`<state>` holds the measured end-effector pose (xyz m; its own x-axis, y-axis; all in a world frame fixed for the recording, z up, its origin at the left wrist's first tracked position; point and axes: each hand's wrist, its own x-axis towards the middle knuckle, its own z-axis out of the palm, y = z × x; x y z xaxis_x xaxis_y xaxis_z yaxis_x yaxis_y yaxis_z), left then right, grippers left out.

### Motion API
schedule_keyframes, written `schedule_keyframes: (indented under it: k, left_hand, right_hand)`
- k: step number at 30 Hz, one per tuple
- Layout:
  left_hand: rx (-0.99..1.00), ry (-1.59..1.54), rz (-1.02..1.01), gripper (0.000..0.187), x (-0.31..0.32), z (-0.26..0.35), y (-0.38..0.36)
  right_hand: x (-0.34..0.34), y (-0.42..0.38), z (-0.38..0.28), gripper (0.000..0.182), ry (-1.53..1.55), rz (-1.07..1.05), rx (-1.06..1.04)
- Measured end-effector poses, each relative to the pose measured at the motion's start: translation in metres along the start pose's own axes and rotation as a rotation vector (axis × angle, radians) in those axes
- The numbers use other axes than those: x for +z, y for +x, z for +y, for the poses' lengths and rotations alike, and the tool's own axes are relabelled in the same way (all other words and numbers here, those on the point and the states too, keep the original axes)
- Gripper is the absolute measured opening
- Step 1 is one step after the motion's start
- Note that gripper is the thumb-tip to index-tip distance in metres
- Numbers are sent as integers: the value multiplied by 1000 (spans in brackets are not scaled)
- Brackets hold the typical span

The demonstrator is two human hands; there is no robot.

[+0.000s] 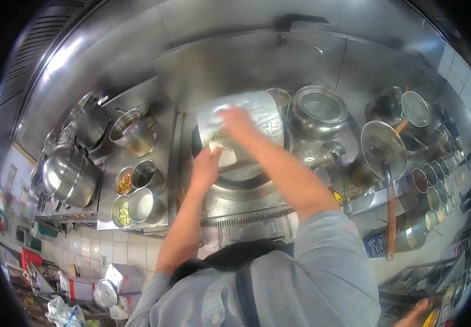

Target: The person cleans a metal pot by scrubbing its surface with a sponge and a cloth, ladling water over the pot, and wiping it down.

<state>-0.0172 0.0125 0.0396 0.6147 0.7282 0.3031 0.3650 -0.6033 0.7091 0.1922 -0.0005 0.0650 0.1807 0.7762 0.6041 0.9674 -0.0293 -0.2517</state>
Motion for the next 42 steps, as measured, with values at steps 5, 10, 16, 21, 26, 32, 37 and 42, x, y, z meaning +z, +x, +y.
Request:
schedule_keyframes:
  k: [5, 10, 16, 21, 26, 32, 37, 42]
  left_hand:
    - [-20, 78, -26, 45, -5, 7, 6]
    - [15, 76, -50, 47, -5, -3, 17]
    - [29, 135, -48, 50, -22, 16, 45]
    - [108, 116, -87, 51, -30, 15, 93]
    - [151, 108, -62, 51, -26, 13, 97]
    - [92, 115, -84, 55, -31, 7, 72]
    - [61, 74, -93, 56, -33, 8, 62]
    - [112, 49, -33, 52, -35, 13, 51]
  right_hand:
    - [-50, -35, 57, 40, -277, 104, 530]
    - [-14, -87, 28, 40, -306, 259, 319]
    - [-71, -146, 120, 25, 735, 574, 1007]
    - [-86, -200, 58, 15, 2192, 657, 1063]
    - [-91, -256, 42, 17, 2130, 602, 1005]
    - [-116, -356, 63, 28, 1894, 727, 1085]
    - [-133, -406, 51, 27, 1827, 809, 1119]
    - [-142, -409, 25, 26, 1694, 872, 1200]
